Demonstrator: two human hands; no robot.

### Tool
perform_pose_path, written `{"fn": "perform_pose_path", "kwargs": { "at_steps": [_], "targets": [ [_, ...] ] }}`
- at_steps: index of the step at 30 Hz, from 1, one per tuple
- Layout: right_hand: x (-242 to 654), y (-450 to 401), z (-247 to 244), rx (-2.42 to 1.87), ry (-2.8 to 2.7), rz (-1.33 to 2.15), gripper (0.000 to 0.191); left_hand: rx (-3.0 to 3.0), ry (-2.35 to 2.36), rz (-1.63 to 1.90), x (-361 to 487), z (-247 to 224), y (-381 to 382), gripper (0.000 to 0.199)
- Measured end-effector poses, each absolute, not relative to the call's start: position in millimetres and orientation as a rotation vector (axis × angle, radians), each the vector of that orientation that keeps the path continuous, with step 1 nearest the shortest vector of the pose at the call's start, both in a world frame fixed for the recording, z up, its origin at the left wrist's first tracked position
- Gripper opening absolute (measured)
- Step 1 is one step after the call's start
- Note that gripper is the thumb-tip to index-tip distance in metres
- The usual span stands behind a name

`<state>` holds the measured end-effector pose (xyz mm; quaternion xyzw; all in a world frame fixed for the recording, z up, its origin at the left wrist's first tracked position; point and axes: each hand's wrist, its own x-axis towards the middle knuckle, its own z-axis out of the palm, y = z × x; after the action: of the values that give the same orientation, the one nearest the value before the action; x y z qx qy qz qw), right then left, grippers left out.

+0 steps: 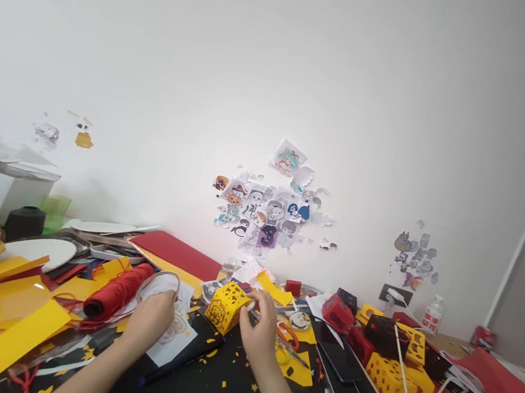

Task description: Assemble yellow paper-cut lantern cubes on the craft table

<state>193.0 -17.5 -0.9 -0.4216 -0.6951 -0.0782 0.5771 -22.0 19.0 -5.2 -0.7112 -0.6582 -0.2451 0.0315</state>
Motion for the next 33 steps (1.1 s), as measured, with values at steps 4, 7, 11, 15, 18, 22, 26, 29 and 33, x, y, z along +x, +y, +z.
{"fn": "perform_pose_path", "kwargs": {
  "at_steps": [4,7,11,15,18,22,26,29,33],
  "targets": [
    [211.2,6.5,-13.3,-1.303,-1.536,-0.120,0.043,-2.196,-1.937,-0.699,-16.9,-10.5,11.0,0.028],
    [212.4,20.0,-26.4,-1.391,-1.539,-0.104,0.053,-2.153,-1.870,-0.739,-6.7,-9.1,5.1,0.034],
    [202.0,25.8,-33.2,-1.397,-1.521,-0.174,0.047,-2.283,-1.740,-0.891,5.0,-16.3,9.6,0.041],
    [197.0,24.4,-29.0,-1.356,-1.454,-0.185,0.037,-2.505,-1.601,-1.173,15.2,-33.1,17.5,0.055],
    [200.9,23.2,-22.8,-1.323,-1.387,-0.046,0.033,-2.557,-1.543,-1.350,18.5,-35.7,17.0,0.067],
    [205.2,16.8,-11.3,-1.169,-1.436,0.359,0.046,-2.573,-1.453,-1.579,17.7,-23.7,9.0,0.069],
    [203.7,2.5,-1.3,-1.114,-1.375,0.809,0.054,-2.634,-1.413,-1.713,13.2,-12.6,1.1,0.071],
    [202.0,-4.7,1.0,-1.165,-1.275,0.961,0.054,-2.749,-1.323,-1.749,9.9,-9.7,-0.2,0.070],
    [199.8,-4.9,-0.6,-1.202,-1.254,0.966,0.050,-2.898,-1.248,-1.735,14.1,-0.8,-1.9,0.063]
  ]
}}
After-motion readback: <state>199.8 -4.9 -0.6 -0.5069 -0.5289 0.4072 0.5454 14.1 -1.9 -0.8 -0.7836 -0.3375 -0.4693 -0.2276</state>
